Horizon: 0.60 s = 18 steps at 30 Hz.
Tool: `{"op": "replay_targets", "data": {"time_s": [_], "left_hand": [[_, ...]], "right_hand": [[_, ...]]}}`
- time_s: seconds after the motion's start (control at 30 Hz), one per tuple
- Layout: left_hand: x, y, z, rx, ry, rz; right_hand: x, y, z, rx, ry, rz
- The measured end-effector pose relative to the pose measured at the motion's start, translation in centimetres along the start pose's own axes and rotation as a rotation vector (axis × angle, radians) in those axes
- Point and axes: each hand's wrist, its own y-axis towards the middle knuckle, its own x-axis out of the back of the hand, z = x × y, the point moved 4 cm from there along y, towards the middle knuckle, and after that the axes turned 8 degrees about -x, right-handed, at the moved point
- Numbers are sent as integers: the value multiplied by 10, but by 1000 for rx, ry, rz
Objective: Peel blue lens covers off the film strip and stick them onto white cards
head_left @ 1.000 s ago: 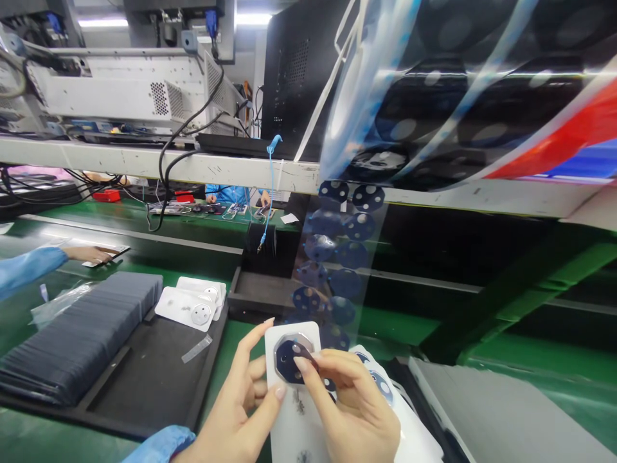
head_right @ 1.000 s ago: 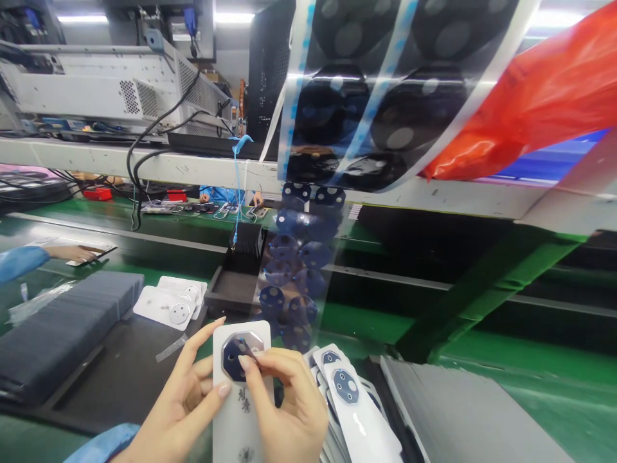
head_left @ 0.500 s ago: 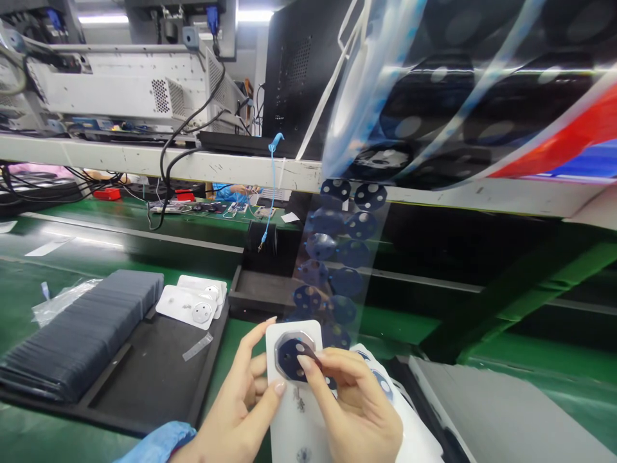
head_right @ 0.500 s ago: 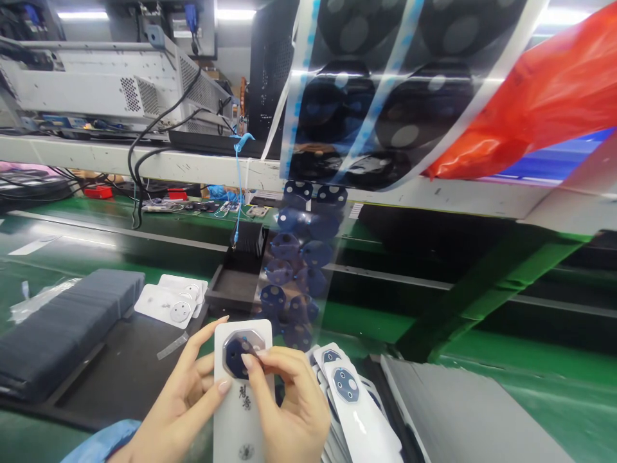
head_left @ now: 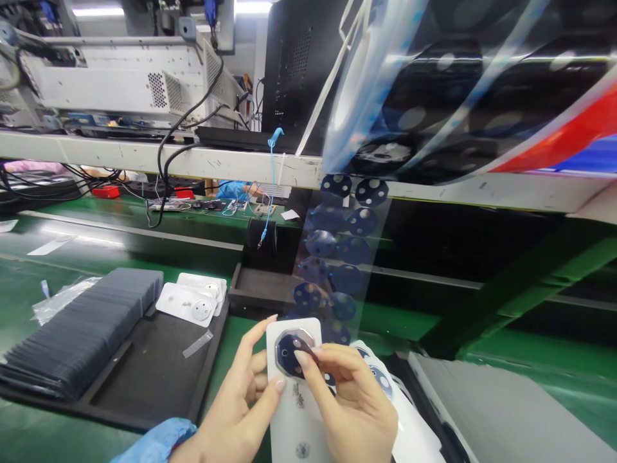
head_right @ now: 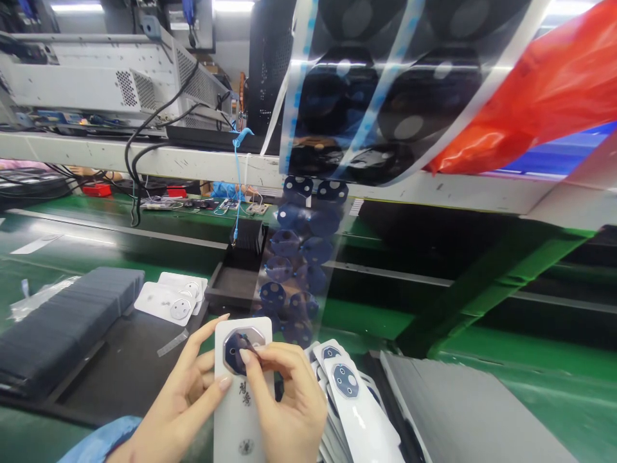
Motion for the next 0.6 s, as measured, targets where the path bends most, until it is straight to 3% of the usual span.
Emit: {"op": "replay_targets", "data": {"time_s": [0.4, 0.6], "left_hand": [[4, 1, 6, -33, 109, 12], [2, 2, 5, -50, 118, -67]], "right_hand": [[-3, 1, -4, -56, -27, 16], [-2, -1, -5, -77, -34, 24]]}}
